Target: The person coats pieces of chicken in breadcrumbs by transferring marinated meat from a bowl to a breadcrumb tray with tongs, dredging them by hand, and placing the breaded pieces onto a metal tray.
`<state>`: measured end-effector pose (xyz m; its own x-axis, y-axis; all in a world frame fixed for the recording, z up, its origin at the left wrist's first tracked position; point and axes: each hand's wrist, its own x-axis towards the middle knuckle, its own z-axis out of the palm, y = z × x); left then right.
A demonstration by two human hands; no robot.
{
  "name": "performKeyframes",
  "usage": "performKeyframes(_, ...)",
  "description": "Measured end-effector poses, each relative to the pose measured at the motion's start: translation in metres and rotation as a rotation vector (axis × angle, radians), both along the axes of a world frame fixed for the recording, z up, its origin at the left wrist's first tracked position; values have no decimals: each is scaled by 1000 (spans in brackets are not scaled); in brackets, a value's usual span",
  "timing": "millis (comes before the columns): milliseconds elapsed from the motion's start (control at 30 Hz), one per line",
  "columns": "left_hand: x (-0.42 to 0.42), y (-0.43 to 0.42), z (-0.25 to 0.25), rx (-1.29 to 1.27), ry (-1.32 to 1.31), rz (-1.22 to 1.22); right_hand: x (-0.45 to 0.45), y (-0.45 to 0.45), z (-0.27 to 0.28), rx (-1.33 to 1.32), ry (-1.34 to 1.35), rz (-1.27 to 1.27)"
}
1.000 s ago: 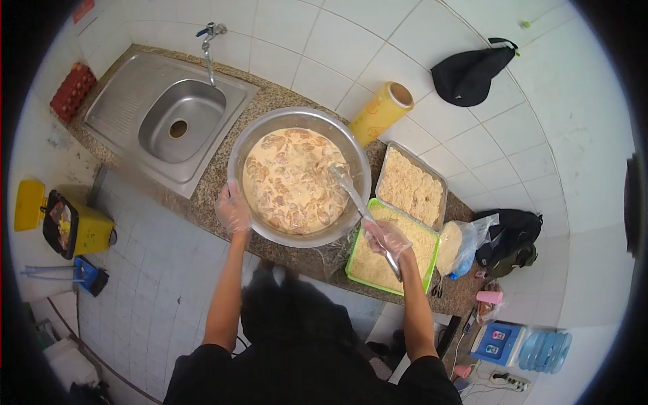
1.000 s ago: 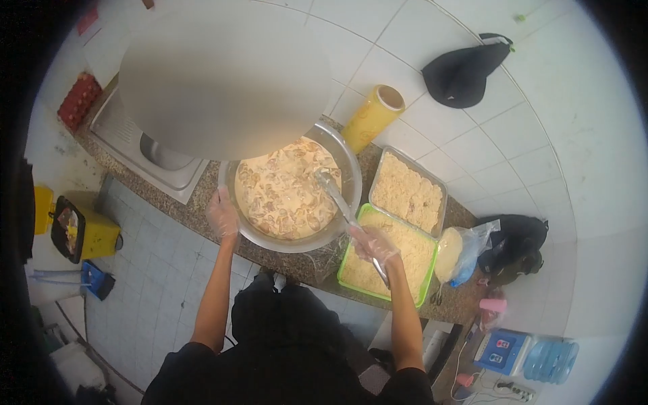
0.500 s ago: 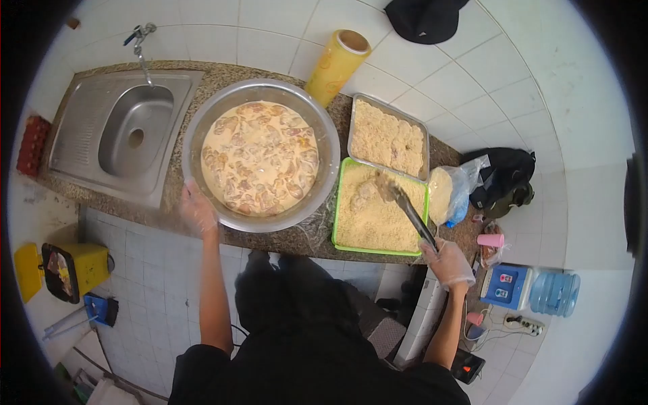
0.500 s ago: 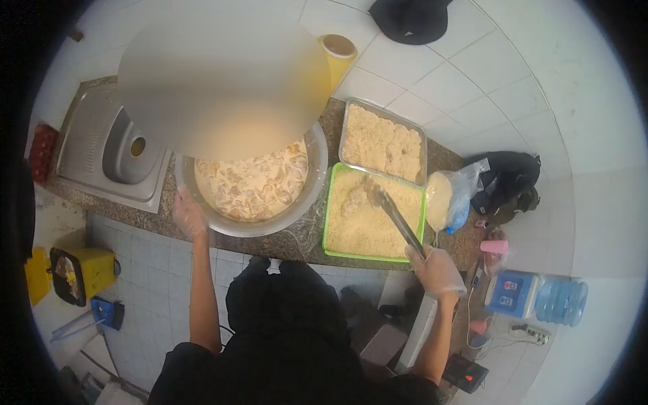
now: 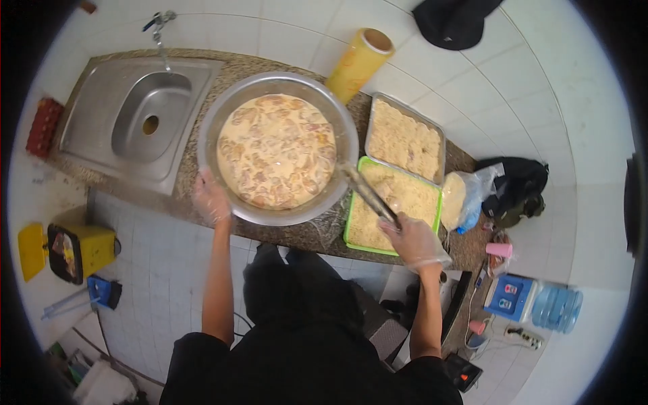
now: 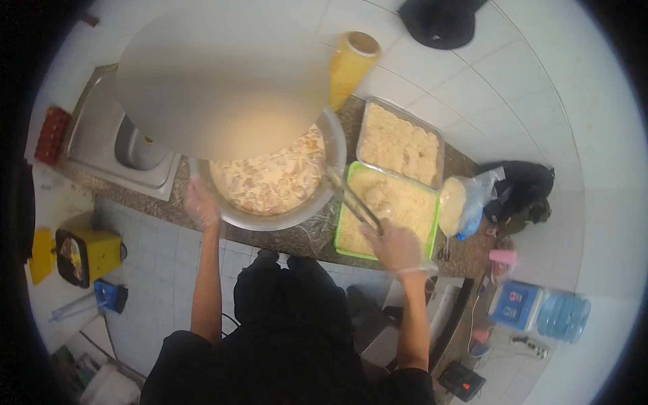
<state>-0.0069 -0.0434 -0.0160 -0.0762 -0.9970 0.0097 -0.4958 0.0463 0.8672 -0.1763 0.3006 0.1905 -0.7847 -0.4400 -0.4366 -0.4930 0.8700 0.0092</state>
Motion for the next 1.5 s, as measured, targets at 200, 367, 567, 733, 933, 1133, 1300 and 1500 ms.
performKeyframes(200, -3, -3, 0, 14, 34, 57, -5, -71, -32, 173, 22, 321)
performKeyframes(367, -1, -6, -11, -60, 24, 86, -20, -87, -37, 246, 8, 427)
performKeyframes(567, 37, 14, 23, -309, 179, 118, -26, -94, 9, 272, 39, 380)
performKeyframes(733, 70, 53, 38, 150, 370, 22, -22, -95, -14, 286, 36, 423)
performKeyframes(933, 43, 47, 109, 5, 305, -762, -59, -76, -23, 343, -5, 500)
performKeyframes(1133, -108, 166, 218, -1033, 339, -1707, -71, -77, 22, 455, 36, 526)
performKeyframes(1300, -134, 212, 257, -816, 513, -1675, -37, -92, 29, 381, 77, 420)
performKeyframes(1500, -129, 252, 237, -658, 662, -1776, 3, -103, 16, 271, 41, 259)
